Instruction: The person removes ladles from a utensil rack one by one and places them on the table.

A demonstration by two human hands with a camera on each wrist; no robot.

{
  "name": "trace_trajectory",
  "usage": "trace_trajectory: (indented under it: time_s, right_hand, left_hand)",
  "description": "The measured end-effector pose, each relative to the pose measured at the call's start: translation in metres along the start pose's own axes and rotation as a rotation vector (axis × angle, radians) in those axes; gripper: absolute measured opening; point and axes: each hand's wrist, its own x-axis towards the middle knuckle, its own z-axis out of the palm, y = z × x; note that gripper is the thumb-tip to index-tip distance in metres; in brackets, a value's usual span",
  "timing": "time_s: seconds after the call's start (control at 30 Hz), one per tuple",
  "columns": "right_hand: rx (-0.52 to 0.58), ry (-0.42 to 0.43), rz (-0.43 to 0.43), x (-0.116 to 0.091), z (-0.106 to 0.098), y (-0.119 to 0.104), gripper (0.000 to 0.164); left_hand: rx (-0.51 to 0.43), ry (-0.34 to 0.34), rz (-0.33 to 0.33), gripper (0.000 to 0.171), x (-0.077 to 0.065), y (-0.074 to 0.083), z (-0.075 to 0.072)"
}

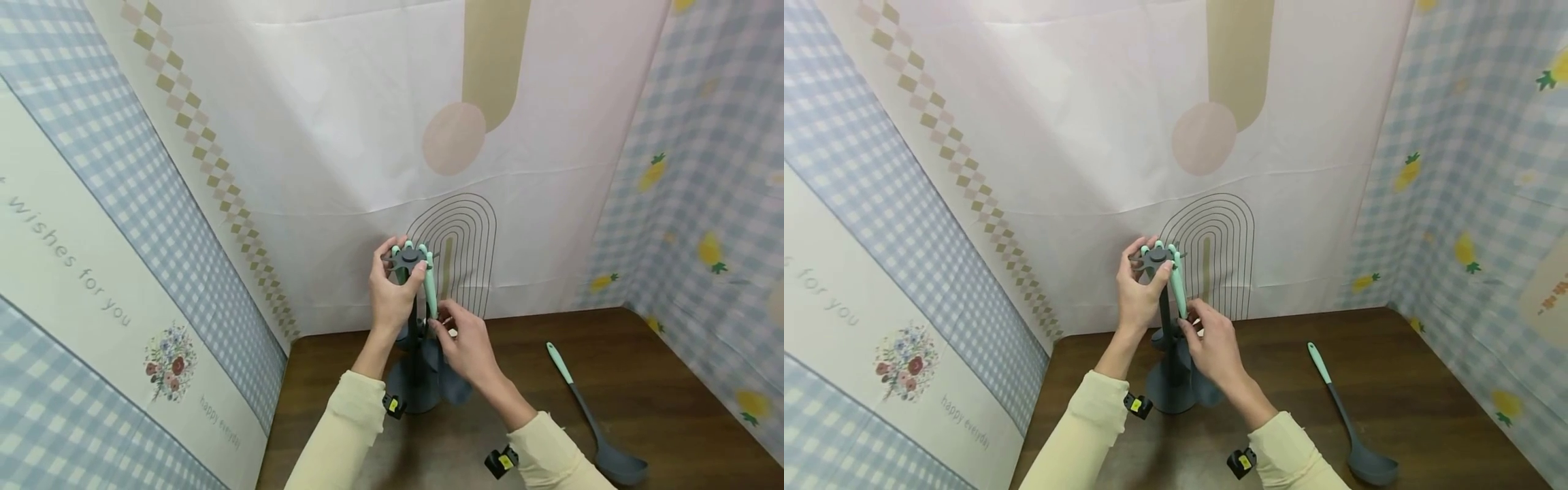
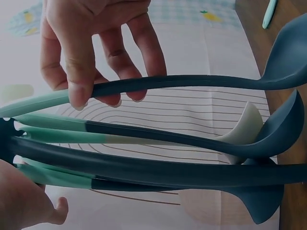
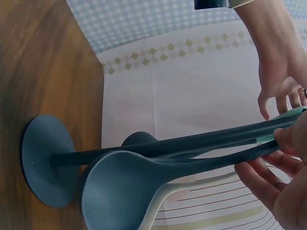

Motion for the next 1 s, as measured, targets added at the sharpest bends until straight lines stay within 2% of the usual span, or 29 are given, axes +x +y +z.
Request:
trace_trajectory:
  time_s: [0.13,0.33,0.53,0.7,1.0]
  right_hand:
    - [0.009,0.002,0.002,0.0004,-0.0002,-0.0016,0.013]
    - [0.020,0.004,0.006,0.0031,-0.0015,-0.0036,0.013]
    - [0.002,0.030,-0.007,0.0024,-0.0015,-0.0027,0.015]
    - [0.017,0.047,-0.012,0.0012,-0.0013,-0.0015,0.017]
    - [0.066,0.013,0.023,-0.0036,-0.0033,-0.0052,0.016]
  left_hand:
    - [0.015,-0.006,-0.002,0.073,0.0001,-0.0060,-0.0025]
    - [0.032,-0.011,0.005,0.074,0.0019,-0.0059,-0.0040]
    - [0.059,-0.044,-0.028,0.073,0.0009,-0.0035,-0.0052]
    - [0.045,-0.078,-0.053,0.075,-0.0001,-0.0026,-0.0065]
    - [0.059,-0.086,-0.067,0.078,-0.0016,-0.0023,-0.0088]
